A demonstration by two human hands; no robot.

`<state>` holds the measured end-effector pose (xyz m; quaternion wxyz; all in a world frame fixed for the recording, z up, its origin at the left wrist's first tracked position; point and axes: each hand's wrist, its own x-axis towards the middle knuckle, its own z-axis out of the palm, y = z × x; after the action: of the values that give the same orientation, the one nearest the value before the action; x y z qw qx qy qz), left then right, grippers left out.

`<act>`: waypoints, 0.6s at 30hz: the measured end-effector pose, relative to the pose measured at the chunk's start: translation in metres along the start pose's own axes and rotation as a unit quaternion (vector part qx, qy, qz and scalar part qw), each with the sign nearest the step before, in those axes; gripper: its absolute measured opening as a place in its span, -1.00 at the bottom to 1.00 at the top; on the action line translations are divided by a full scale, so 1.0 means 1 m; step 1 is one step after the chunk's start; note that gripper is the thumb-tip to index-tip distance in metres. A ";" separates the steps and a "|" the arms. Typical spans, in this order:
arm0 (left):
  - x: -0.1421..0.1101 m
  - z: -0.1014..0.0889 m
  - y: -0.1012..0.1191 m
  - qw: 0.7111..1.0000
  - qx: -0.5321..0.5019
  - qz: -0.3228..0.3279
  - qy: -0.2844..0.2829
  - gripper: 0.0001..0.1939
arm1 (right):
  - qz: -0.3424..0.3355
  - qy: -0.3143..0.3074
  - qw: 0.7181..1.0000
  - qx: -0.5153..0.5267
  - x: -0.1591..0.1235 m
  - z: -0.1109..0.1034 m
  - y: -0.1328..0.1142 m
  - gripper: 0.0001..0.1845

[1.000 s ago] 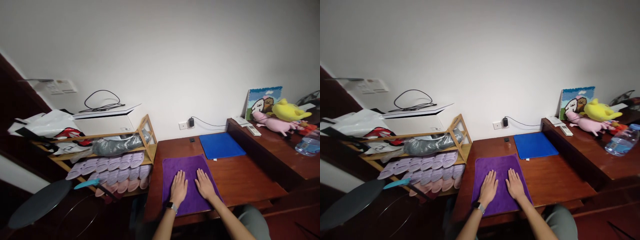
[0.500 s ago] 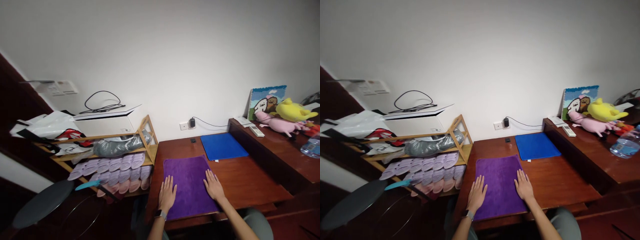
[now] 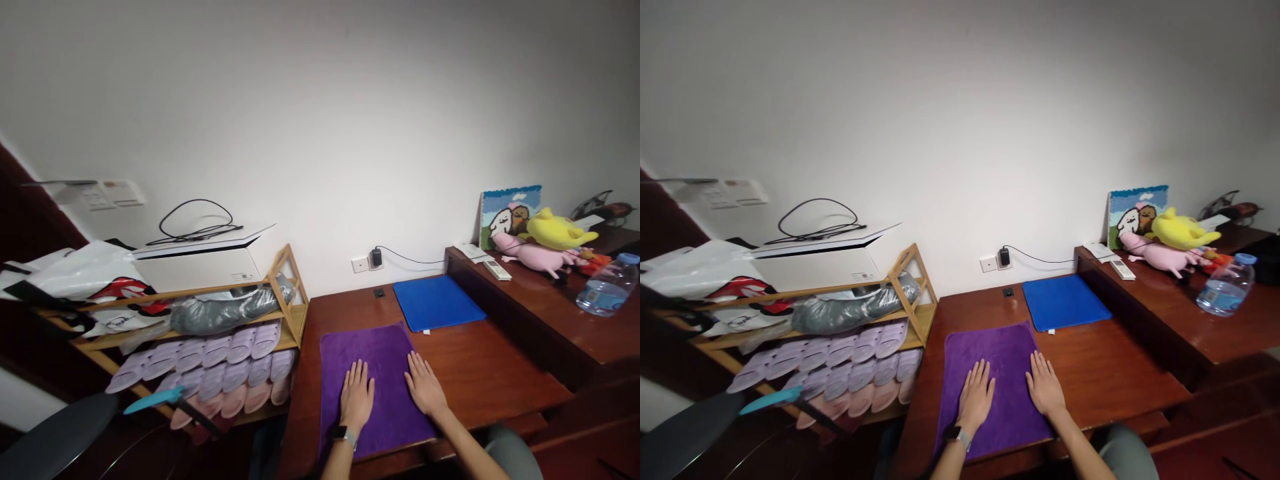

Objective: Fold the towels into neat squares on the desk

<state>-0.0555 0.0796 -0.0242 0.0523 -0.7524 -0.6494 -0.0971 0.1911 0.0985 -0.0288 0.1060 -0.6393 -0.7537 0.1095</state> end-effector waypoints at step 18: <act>-0.035 0.007 -0.061 0.995 0.040 -0.072 0.060 -0.39 | 0.005 0.002 1.000 -0.004 -0.002 0.003 0.000 -0.23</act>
<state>-0.1203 0.0567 -0.0413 0.1143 -0.6937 -0.7010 -0.1196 0.1907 0.0966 -0.0321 0.1047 -0.6440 -0.7504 0.1058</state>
